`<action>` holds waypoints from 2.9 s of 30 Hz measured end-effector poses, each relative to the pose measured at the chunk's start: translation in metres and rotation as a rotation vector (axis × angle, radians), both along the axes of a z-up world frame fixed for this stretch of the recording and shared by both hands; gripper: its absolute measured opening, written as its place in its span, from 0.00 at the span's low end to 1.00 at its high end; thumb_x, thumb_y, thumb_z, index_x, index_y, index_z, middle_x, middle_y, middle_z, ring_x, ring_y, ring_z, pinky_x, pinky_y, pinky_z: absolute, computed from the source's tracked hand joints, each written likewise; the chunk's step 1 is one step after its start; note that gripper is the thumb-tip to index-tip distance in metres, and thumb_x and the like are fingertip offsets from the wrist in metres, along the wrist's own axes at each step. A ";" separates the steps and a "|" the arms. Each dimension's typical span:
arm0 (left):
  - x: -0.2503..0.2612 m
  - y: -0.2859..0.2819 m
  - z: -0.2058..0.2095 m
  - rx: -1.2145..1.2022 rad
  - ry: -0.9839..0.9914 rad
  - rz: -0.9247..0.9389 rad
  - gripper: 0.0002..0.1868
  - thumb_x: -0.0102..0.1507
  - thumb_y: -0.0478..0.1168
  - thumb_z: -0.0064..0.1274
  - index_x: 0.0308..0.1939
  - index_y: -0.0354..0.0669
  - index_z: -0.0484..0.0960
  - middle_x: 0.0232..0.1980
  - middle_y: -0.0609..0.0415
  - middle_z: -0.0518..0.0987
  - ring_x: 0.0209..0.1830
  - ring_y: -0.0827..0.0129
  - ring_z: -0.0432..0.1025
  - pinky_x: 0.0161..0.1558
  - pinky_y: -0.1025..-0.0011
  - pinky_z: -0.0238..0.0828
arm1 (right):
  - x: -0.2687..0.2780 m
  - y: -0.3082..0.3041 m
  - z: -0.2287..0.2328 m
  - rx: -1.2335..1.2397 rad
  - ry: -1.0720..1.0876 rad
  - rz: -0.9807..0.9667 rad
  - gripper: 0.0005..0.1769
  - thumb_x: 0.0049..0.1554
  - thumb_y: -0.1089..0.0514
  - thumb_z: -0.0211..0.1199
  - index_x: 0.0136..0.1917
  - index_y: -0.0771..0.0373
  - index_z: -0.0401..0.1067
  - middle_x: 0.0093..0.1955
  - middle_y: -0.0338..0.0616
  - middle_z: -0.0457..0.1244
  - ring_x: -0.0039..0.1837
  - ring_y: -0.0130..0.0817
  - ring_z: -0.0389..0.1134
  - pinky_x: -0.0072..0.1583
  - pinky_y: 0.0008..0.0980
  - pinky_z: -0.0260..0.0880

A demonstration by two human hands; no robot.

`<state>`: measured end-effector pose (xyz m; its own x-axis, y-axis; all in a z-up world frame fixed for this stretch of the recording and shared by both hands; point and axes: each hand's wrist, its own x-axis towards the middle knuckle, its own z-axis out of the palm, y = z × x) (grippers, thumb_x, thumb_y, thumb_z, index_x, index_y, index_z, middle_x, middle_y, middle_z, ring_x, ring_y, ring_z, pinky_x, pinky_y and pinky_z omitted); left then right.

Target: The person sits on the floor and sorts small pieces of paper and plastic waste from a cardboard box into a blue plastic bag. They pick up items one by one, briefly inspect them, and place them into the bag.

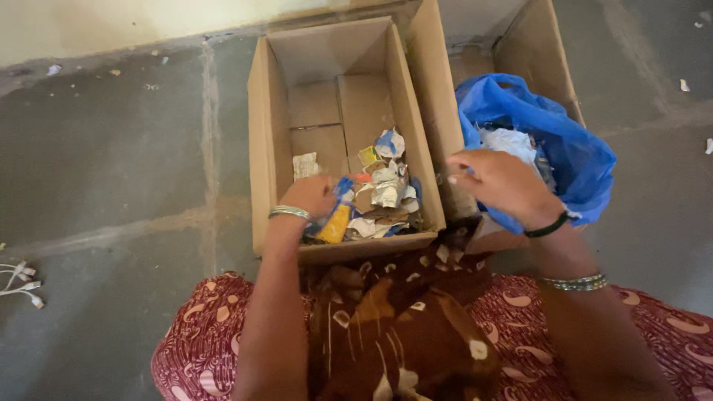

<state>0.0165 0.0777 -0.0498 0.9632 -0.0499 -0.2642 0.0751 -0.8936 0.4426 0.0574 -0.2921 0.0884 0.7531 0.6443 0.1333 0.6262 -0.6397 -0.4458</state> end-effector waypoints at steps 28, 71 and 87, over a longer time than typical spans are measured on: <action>0.049 -0.125 -0.082 0.040 0.045 -0.034 0.32 0.58 0.55 0.54 0.65 0.55 0.70 0.71 0.44 0.63 0.71 0.42 0.55 0.63 0.43 0.59 | 0.064 -0.114 -0.069 -0.350 -0.020 -0.350 0.24 0.40 0.60 0.74 0.52 0.53 0.80 0.53 0.55 0.69 0.55 0.55 0.69 0.55 0.50 0.68; 0.028 -0.092 -0.089 0.154 -0.034 -0.110 0.27 0.57 0.55 0.57 0.59 0.52 0.78 0.60 0.38 0.76 0.60 0.41 0.71 0.58 0.49 0.69 | 0.058 -0.110 -0.031 -0.004 -0.243 -0.419 0.21 0.57 0.56 0.69 0.63 0.61 0.75 0.56 0.55 0.69 0.56 0.48 0.71 0.58 0.42 0.69; 0.049 -0.089 -0.062 0.330 -0.244 -0.357 0.12 0.61 0.38 0.49 0.44 0.43 0.86 0.50 0.41 0.83 0.51 0.50 0.79 0.53 0.55 0.76 | 0.024 -0.032 -0.001 0.075 -0.055 -0.149 0.19 0.59 0.53 0.65 0.61 0.63 0.74 0.57 0.52 0.69 0.58 0.50 0.70 0.60 0.42 0.69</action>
